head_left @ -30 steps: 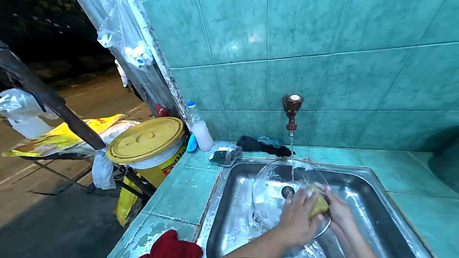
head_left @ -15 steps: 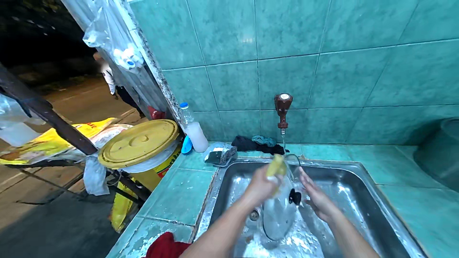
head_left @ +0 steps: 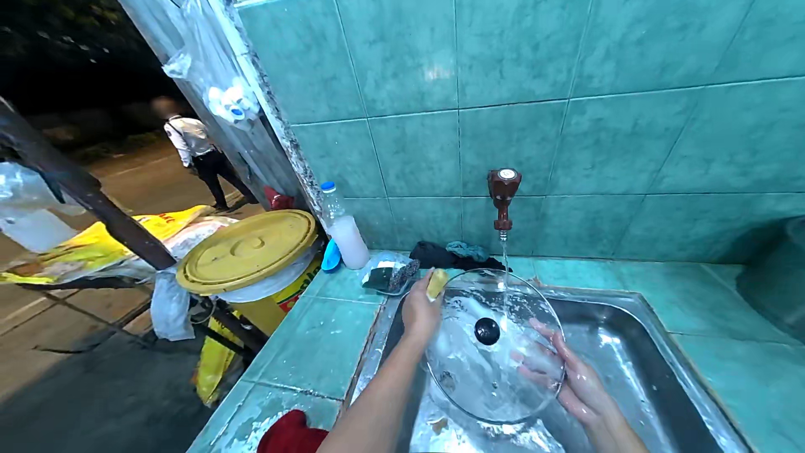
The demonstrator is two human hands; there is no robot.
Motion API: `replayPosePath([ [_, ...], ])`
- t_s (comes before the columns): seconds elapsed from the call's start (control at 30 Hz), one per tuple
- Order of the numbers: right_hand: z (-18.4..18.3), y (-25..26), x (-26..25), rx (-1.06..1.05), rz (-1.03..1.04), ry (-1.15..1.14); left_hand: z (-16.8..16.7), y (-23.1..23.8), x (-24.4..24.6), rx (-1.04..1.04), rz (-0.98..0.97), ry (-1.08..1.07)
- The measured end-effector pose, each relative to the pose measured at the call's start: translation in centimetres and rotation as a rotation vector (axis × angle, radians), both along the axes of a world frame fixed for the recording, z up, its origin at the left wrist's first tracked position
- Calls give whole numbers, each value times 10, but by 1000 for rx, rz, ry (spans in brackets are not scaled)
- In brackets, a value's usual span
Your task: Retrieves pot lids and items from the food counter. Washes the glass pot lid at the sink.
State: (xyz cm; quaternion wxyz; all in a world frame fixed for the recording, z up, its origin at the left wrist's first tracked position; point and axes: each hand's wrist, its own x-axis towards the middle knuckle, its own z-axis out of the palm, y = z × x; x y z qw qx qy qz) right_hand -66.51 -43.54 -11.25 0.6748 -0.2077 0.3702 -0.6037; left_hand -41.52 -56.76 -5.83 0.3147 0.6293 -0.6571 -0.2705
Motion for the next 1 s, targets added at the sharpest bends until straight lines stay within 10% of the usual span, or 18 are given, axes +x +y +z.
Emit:
replayPosePath([
  [0.3,19,-6,42,39,-214,352,6,58,-117,-22,-578,-254],
  [0.47,13,3,44,-13,-136,314,4,21,-108,101,-271,-285],
  [0.77,15,-12,6,-32,-331,193,-77,128,-73,-298,-520,-126],
  [1.0,24,7,-10,-20,-175,199,-77,56,-29,-147,-214,24],
])
